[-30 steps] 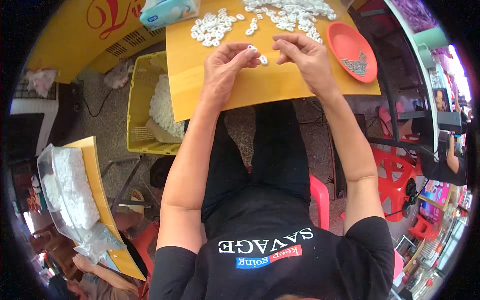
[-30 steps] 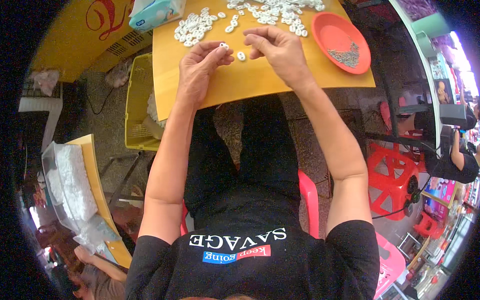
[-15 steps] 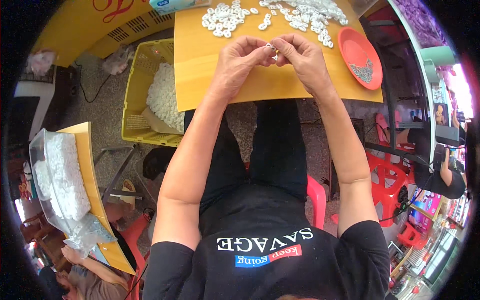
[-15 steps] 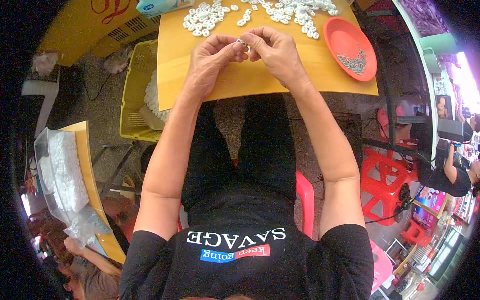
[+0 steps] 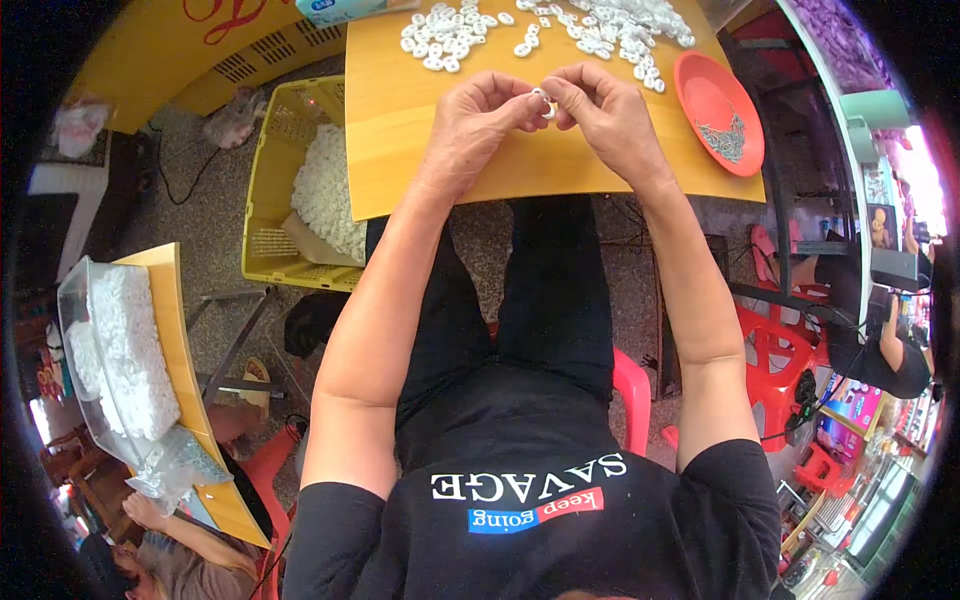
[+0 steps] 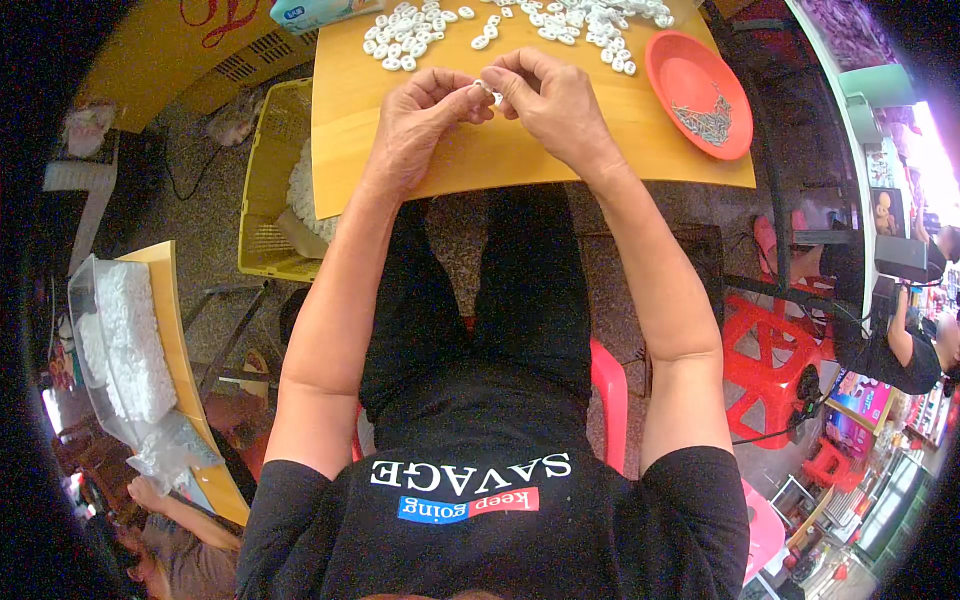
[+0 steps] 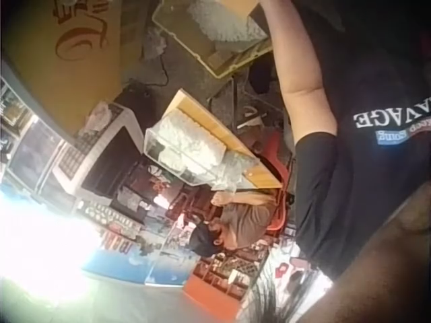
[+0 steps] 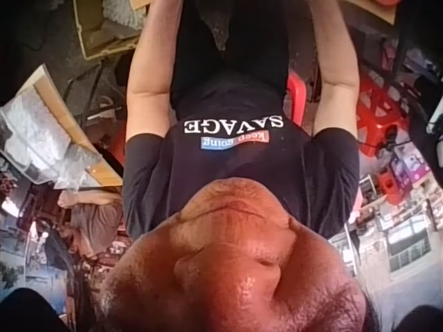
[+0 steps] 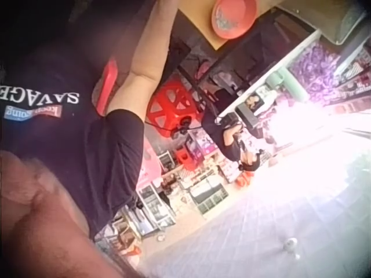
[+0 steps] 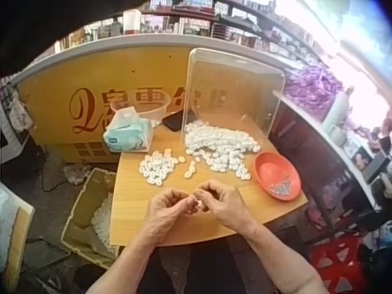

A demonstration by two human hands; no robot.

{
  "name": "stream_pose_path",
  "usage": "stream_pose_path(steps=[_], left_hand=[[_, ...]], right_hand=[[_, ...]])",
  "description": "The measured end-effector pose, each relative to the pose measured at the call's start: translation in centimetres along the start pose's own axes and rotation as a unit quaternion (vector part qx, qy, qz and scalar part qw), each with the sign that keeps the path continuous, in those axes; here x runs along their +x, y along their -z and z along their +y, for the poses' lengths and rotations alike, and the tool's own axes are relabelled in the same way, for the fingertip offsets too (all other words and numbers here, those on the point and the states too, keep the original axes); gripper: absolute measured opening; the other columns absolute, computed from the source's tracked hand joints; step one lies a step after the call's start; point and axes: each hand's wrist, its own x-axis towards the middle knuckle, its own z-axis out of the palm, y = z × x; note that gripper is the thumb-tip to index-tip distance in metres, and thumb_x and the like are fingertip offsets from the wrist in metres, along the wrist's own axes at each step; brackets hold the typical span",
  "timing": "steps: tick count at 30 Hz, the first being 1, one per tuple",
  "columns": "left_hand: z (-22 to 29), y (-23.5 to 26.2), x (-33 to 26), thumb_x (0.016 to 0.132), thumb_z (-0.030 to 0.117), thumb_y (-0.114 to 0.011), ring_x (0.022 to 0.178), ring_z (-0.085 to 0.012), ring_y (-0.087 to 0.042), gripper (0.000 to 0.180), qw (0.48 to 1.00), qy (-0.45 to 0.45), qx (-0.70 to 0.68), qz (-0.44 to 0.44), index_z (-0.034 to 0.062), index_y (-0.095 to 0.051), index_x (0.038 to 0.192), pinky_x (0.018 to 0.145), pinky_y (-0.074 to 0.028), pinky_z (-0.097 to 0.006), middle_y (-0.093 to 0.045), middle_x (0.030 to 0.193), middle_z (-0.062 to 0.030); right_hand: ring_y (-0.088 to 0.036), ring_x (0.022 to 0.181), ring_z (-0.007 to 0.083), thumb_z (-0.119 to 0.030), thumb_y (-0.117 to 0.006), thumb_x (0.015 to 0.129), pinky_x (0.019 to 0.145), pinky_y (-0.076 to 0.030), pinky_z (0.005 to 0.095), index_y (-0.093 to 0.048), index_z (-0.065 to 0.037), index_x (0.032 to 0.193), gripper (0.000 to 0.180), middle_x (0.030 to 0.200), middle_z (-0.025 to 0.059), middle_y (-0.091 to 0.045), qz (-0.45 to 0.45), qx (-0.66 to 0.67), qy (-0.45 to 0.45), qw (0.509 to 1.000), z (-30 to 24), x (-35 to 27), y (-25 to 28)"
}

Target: The person is manually inserting small metal pins into white plastic components at a workbench.

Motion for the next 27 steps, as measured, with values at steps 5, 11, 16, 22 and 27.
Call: stream_pose_path(steps=[5, 11, 16, 22, 27], left_hand=[[-0.1, 0.1, 0.1, 0.088, 0.015, -0.068, 0.076, -0.0121, -0.064, 0.020, 1.000, -0.002, 0.017, 0.008, -0.0024, -0.063, 0.097, 0.071, -0.052, -0.024, -0.069, 0.084, -0.0088], [0.0, -0.1, 0.1, 0.088, 0.015, -0.068, 0.074, -0.0115, -0.064, 0.019, 0.999, -0.005, 0.034, 0.004, -0.0023, -0.064, 0.095, 0.071, -0.052, -0.024, -0.069, 0.082, -0.0075], [0.2, 0.0, 0.0, 0.088, 0.014, -0.069, 0.076, -0.0116, -0.063, 0.019, 0.997, 0.028, -0.057, 0.048, -0.0021, -0.064, 0.096, 0.071, -0.051, -0.023, -0.068, 0.086, -0.0074], [0.2, 0.2, 0.0, 0.087, 0.014, -0.070, 0.076, -0.0119, -0.062, 0.019, 0.994, 0.039, -0.088, 0.043, -0.0018, -0.065, 0.095, 0.070, -0.051, -0.024, -0.067, 0.086, -0.0063], [-0.3, 0.1, 0.2, 0.087, 0.013, -0.070, 0.075, -0.0114, -0.063, 0.018, 0.997, 0.010, -0.050, 0.060, -0.0023, -0.064, 0.095, 0.069, -0.051, -0.023, -0.067, 0.085, -0.0065]], right_hand=[[-0.060, 0.061, 0.0076, -0.019, -0.064, 0.090, 0.055, -0.048, 0.0228, -0.065, 0.001, 0.094, 0.020, 0.071, 0.0041, -0.065, 0.019, -0.028, -0.016, 0.999, 0.0, -0.1, -0.5], [-0.062, 0.063, 0.0084, -0.018, -0.064, 0.090, 0.054, -0.049, 0.0224, -0.065, 0.001, 0.093, 0.019, 0.073, 0.0042, -0.066, 0.059, 0.011, -0.017, 0.998, 1.3, -0.6, -1.6], [-0.061, 0.062, 0.0092, -0.017, -0.064, 0.090, 0.054, -0.049, 0.0237, -0.064, 0.002, 0.089, 0.018, 0.075, 0.0056, -0.066, 0.080, 0.075, -0.028, 0.994, 0.7, -0.4, -2.1], [-0.060, 0.060, 0.0098, -0.013, -0.065, 0.089, 0.054, -0.048, 0.0259, -0.063, 0.002, 0.085, 0.016, 0.074, 0.0070, -0.066, 0.096, -0.103, 0.094, 0.986, -0.1, -0.1, -1.8], [-0.060, 0.060, 0.0093, -0.013, -0.065, 0.089, 0.056, -0.049, 0.0253, -0.062, 0.001, 0.084, 0.016, 0.071, 0.0056, -0.066, 0.119, 0.024, 0.046, 0.992, 1.0, -0.3, -3.4]])
